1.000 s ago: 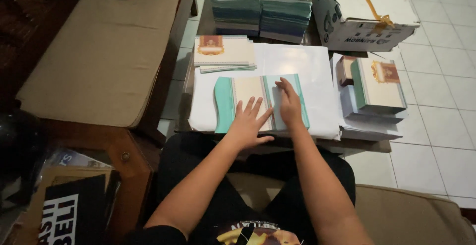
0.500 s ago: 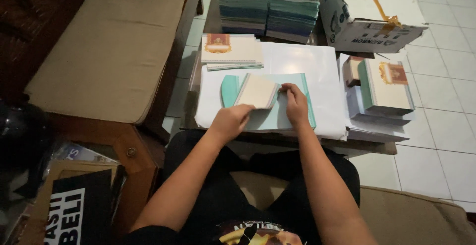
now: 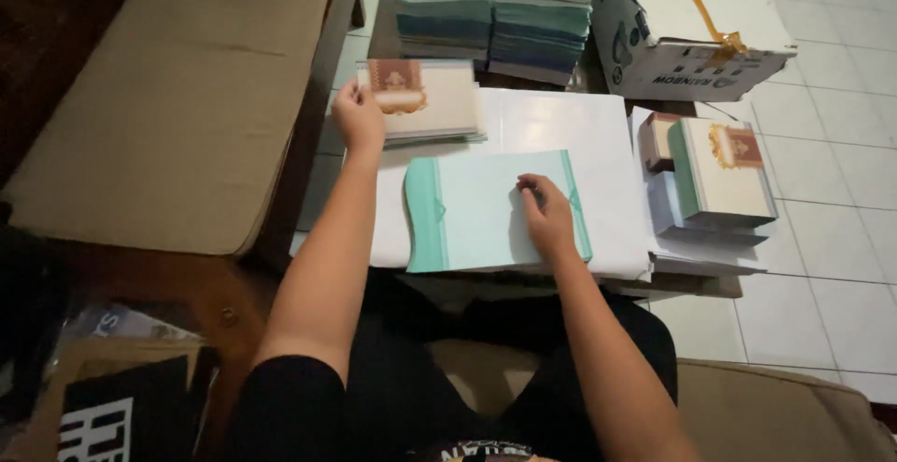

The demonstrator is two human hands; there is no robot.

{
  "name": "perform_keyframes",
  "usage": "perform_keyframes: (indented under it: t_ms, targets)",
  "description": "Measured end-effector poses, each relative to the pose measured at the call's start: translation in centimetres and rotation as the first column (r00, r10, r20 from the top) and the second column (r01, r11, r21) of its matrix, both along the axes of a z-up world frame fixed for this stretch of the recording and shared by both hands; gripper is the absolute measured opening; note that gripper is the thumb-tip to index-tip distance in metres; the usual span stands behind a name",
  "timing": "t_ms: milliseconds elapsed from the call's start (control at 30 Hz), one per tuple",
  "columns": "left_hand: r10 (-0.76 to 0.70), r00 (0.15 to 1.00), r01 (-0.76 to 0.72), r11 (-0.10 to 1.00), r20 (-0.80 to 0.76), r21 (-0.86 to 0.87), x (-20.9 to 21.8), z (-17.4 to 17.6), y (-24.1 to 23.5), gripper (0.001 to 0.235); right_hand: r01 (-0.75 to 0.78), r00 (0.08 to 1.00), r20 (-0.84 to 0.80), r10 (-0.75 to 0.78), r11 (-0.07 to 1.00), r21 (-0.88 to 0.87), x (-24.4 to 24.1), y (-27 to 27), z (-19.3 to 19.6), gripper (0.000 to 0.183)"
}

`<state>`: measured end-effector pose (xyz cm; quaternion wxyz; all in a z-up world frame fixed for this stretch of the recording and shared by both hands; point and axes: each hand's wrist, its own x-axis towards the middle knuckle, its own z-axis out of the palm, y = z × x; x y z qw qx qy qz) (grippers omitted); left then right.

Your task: Inserting individual printed cards into light blue folders and pressing them closed.

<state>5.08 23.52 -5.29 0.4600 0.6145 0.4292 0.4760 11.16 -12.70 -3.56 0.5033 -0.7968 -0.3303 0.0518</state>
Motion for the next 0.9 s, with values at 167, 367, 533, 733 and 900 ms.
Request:
perform_keyframes:
  t_ms: [167, 367, 533, 733, 900]
  targets:
    - [0.095, 0.948, -0.038, 0.981, -0.303, 0.189, 0.4, -2.4, 0.1, 0.039, -0.007, 0.999, 0.040, 0.010, 0.998, -0.065, -0.1, 0.0, 0.8, 0.026]
    - [0.073, 0.989, 0.023, 0.790, -0.131, 0.612, -9.9, 3.7, -13.6, 0.026, -0.032, 0.992, 0.121, 0.040, 0.997, -0.068, -0.2, 0.2, 0.7, 0.023]
    - [-0.124, 0.991, 0.126, 0.656, -0.058, 0.744, -18.2, -0.4, -24.8, 0.002, -0.007, 0.992, 0.124, 0.014, 0.998, -0.061, -0.8, 0.4, 0.7, 0.022]
    - [-0.533, 0.764, 0.631, 0.503, -0.363, 0.591, -21.8, -10.3, -30.1, 0.033, 0.029, 0.933, 0.359, 0.032, 0.986, -0.164, -0.5, 0.6, -1.2, 0.008]
    - [-0.510, 0.353, 0.936, 0.195, -0.784, 0.294, -21.4, -12.1, -30.8, 0.030, 0.169, 0.863, 0.504, 0.011, 0.936, -0.310, -1.6, 1.0, -0.7, 0.014]
